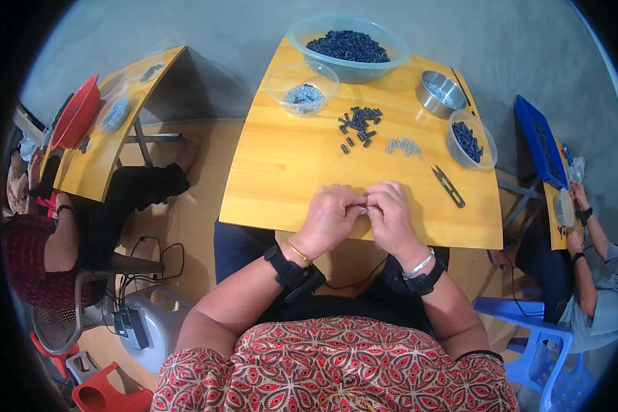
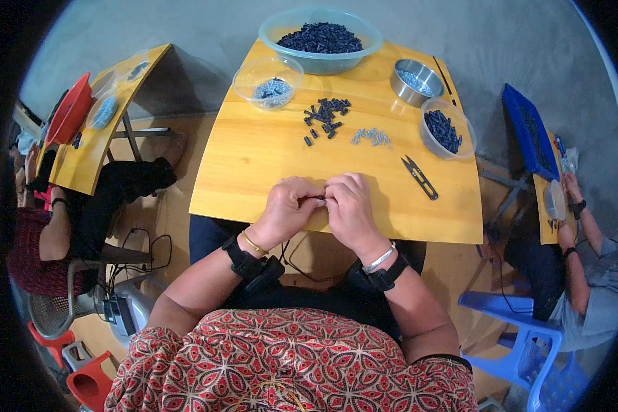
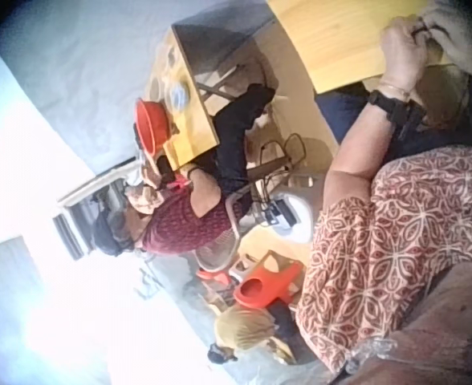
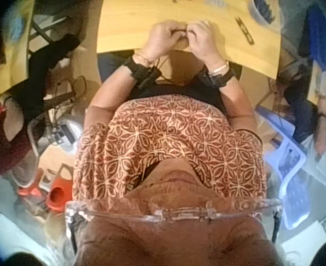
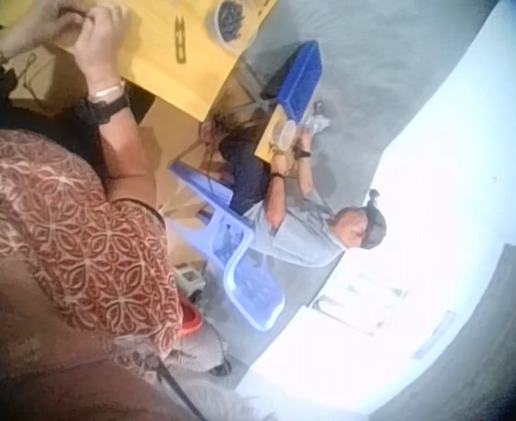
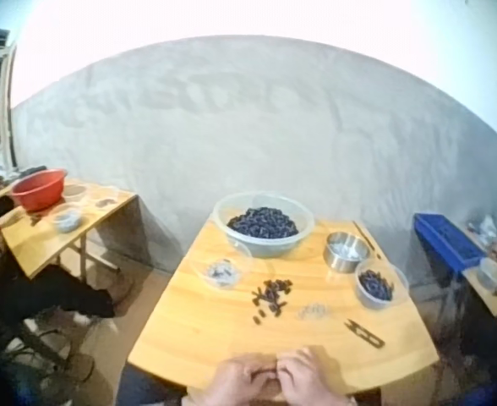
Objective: Assembling small black plastic components by hand and using a small cutter.
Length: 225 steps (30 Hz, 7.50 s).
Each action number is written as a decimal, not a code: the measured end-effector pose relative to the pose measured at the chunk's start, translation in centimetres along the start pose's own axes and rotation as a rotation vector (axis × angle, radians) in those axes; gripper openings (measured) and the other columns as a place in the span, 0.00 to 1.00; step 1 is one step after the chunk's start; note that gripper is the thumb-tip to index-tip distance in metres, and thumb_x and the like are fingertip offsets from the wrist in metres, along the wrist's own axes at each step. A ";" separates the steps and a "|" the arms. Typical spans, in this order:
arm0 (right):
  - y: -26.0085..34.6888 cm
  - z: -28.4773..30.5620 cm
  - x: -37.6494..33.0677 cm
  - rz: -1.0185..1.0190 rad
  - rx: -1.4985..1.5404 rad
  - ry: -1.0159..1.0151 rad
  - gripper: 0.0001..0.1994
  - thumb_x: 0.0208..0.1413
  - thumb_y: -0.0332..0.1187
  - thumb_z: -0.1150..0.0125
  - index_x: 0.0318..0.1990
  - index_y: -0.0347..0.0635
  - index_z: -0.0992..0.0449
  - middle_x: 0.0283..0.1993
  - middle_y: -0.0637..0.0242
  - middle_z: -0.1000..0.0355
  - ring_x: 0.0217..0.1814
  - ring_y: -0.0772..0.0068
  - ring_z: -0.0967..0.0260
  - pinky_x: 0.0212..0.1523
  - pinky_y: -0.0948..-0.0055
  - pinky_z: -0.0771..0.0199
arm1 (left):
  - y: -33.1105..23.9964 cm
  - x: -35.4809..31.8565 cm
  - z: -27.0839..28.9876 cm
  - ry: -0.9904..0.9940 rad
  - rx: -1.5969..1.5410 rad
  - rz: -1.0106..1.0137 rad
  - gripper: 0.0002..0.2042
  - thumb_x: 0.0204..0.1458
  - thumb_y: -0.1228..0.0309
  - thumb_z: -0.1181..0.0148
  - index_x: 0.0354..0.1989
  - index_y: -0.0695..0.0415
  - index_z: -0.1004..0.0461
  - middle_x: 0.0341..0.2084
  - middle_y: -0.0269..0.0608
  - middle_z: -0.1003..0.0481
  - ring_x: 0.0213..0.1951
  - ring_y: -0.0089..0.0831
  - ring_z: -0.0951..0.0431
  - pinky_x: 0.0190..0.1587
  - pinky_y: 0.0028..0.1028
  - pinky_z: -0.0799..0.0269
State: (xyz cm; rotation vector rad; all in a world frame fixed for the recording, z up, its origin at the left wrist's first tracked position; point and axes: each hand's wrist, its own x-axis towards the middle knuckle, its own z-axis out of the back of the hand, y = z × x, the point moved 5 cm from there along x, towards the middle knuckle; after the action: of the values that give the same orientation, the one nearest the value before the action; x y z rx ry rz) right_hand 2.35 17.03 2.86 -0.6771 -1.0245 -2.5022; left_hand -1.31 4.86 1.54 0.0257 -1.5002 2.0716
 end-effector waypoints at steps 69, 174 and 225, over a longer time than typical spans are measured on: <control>4.9 1.0 2.2 -0.073 0.190 -0.045 0.09 0.47 0.20 0.49 0.38 0.36 0.36 0.29 0.57 0.36 0.31 0.61 0.33 0.33 0.70 0.33 | -1.3 -0.9 2.2 -0.210 -1.034 0.486 0.03 0.47 0.72 0.40 0.26 0.58 0.25 0.21 0.29 0.28 0.24 0.15 0.36 0.29 0.17 0.39; 1.1 3.4 6.8 -0.280 0.446 0.272 0.04 0.48 0.23 0.45 0.31 0.34 0.32 0.27 0.66 0.31 0.29 0.77 0.34 0.31 0.78 0.33 | 0.7 -1.1 3.0 -0.059 -0.738 0.314 0.10 0.52 0.77 0.49 0.43 0.64 0.30 0.27 0.34 0.29 0.30 0.21 0.28 0.39 0.24 0.27; -10.2 7.7 8.2 -0.610 0.000 0.151 0.07 0.50 0.29 0.46 0.31 0.33 0.29 0.23 0.64 0.31 0.25 0.80 0.37 0.27 0.78 0.35 | 3.8 -0.7 4.1 -0.101 -0.902 0.284 0.06 0.54 0.75 0.50 0.36 0.64 0.30 0.24 0.37 0.29 0.24 0.22 0.31 0.32 0.25 0.26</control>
State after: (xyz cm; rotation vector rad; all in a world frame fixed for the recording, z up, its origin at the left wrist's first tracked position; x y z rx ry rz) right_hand -7.09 28.40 6.52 -0.1750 -1.3248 -2.9983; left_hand -3.75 0.16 -0.44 -0.4526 -2.4790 1.4111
